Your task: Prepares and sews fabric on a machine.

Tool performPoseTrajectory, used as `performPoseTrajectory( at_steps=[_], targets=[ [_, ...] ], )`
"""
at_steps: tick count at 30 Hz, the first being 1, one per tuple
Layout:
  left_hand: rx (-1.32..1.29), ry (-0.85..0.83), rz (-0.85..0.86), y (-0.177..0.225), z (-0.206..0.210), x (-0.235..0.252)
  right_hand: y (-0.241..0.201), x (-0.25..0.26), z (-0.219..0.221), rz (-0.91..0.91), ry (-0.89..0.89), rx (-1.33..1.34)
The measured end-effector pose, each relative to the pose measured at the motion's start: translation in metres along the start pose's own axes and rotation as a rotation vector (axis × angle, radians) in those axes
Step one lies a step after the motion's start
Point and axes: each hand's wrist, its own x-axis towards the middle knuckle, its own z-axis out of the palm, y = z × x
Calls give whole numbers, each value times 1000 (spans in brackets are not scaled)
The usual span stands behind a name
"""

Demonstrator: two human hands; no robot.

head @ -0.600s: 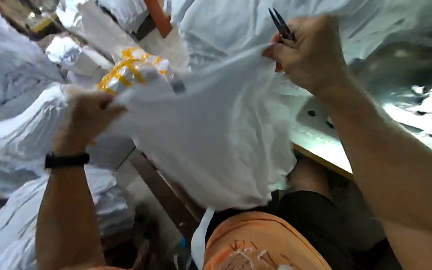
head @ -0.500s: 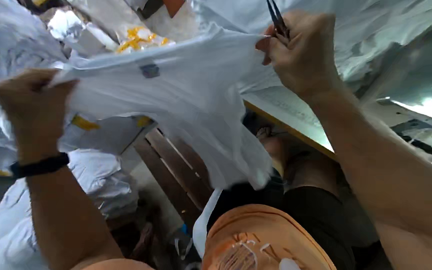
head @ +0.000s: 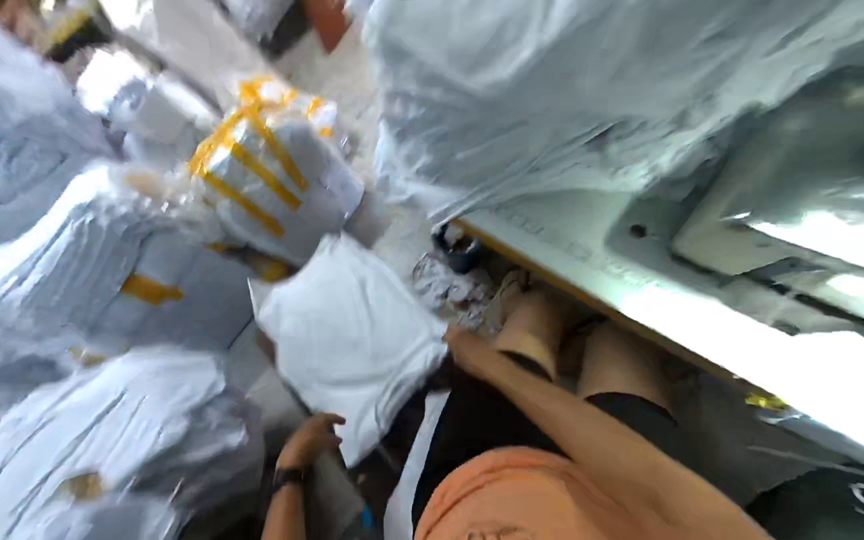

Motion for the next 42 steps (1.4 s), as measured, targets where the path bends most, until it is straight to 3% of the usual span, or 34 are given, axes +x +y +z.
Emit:
performPoseTrajectory(
  at_steps=[2, 4, 7, 10, 12, 15, 17, 20, 23, 26, 29, 31, 35, 38, 42],
  targets=[
    [0, 147, 226, 53, -23, 24, 8, -15, -25, 10, -15, -14],
    [-18, 406, 536, 123, -52, 31, 8, -42, -67, 23, 74, -47],
    [-7, 676, 962, 247, -84, 20, 30, -83, -110, 98, 484, -82],
    [21, 820, 1273, 354, -92, 6, 80, -108, -121, 143, 956, -146],
    [48, 863, 1394, 411, -96, -2, 104, -112, -117, 80, 1184, -219],
    [128, 972, 1453, 484, -103, -10, 106, -108, -113, 65, 1224, -249],
    [228, 1142, 1441, 525, -111, 1, 108, -104, -112, 71, 1237, -272],
    [323, 1202, 1469, 548, -127, 12, 111, -106, -111, 21, 1264, -218],
    [428, 955, 1501, 534, -150, -26, 104, -117, -132, 25, 1162, 101],
    [534, 785, 1381, 533, -176, -60, 77, -119, -177, -168, 1329, 116],
    [352, 941, 1384, 562, -176, -83, 36, -121, -233, -350, 1529, 66],
    [317, 1007, 1304, 589, -170, -94, 15, -122, -264, -357, 1617, 79],
    [505, 918, 1005, 622, -167, -97, -12, -120, -310, -270, 1715, 224],
    [442, 883, 1083, 614, -186, -114, -25, -117, -334, -341, 1649, 163],
    [35, 816, 1313, 596, -216, -134, -37, -112, -342, -629, 1241, 129]
  ],
)
